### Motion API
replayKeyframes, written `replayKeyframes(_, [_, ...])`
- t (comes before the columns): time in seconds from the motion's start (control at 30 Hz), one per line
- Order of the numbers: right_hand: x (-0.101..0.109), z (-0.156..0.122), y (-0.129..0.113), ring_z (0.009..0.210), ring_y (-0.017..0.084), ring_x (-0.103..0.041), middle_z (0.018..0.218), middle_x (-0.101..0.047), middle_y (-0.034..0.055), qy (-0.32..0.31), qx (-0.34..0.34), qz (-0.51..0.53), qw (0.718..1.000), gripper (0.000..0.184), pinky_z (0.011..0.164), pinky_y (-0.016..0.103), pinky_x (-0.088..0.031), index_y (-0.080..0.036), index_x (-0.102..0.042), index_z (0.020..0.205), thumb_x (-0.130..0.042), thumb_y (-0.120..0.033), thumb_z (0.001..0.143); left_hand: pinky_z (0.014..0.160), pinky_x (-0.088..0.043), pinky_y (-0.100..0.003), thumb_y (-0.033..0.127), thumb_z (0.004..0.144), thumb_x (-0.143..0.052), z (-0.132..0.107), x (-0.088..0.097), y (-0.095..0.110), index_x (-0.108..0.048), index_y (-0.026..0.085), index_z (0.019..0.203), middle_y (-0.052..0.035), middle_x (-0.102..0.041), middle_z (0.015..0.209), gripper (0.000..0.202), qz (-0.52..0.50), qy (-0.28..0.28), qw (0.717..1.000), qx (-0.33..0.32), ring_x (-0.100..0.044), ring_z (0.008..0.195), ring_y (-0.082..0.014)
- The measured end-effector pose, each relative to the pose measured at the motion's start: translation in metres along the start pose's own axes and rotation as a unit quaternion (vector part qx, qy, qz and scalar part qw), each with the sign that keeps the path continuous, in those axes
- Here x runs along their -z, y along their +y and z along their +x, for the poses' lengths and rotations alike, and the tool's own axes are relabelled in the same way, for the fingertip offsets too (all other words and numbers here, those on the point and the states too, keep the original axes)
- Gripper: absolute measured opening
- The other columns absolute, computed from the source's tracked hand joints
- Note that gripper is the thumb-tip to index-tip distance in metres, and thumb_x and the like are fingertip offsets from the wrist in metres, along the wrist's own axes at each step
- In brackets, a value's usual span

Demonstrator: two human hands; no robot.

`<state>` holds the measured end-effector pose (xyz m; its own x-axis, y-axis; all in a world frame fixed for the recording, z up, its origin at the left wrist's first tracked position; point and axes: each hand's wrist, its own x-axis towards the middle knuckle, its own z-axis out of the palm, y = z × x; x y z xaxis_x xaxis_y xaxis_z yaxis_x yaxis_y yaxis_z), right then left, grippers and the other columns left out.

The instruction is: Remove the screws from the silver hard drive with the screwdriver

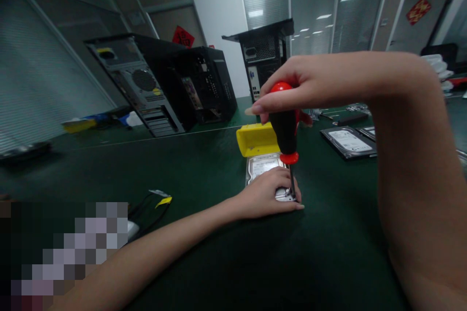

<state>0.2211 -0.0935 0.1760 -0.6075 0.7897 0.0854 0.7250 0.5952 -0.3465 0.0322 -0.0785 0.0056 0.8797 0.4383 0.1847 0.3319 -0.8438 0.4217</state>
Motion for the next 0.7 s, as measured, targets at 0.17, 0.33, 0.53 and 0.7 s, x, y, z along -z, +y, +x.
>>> replayKeyframes(0.17, [-0.002, -0.001, -0.003, 0.073, 0.014, -0.060, 0.085, -0.064, 0.0028, -0.011, -0.006, 0.013, 1.000, 0.040, 0.055, 0.019, -0.050, -0.020, -0.065, 0.101, -0.048, -0.052, 0.081, 0.085, -0.041, -0.032, 0.041, 0.076, -0.062, 0.000, 0.002, 0.001, -0.066, 0.017, 0.086, -0.0058, -0.060, 0.096, 0.027, -0.006, -0.002, 1.000, 0.001, -0.054, 0.094, -0.0190])
replayKeyframes(0.33, [-0.002, -0.001, -0.005, 0.073, 0.010, -0.059, 0.093, -0.062, 0.0003, 0.007, 0.022, 0.003, 1.000, 0.042, 0.053, 0.016, -0.047, -0.024, -0.060, 0.111, -0.049, -0.051, 0.081, 0.085, -0.041, -0.032, 0.040, 0.076, -0.062, 0.000, 0.002, 0.001, -0.066, 0.017, 0.085, -0.0056, -0.060, 0.095, 0.026, -0.007, -0.004, 1.000, 0.006, -0.054, 0.094, -0.0192])
replayKeyframes(0.53, [-0.001, 0.000, -0.009, 0.074, 0.010, -0.057, 0.095, -0.060, -0.0005, 0.013, 0.046, -0.018, 0.999, 0.044, 0.051, 0.016, -0.045, -0.025, -0.058, 0.112, -0.045, -0.054, 0.082, 0.086, -0.040, -0.032, 0.041, 0.075, -0.062, 0.000, 0.000, 0.001, -0.066, 0.017, 0.085, -0.0053, -0.059, 0.094, 0.025, -0.009, 0.000, 1.000, 0.002, -0.054, 0.094, -0.0192])
replayKeyframes(0.7, [-0.005, -0.005, -0.018, 0.069, 0.008, -0.055, 0.085, -0.061, -0.0003, 0.004, 0.036, 0.012, 0.999, 0.041, 0.054, 0.016, -0.045, -0.021, -0.061, 0.100, -0.035, -0.050, 0.088, 0.086, -0.040, -0.032, 0.041, 0.076, -0.061, -0.001, 0.001, 0.001, -0.066, 0.017, 0.085, -0.0054, -0.059, 0.095, 0.026, -0.008, -0.001, 1.000, 0.000, -0.053, 0.094, -0.0192])
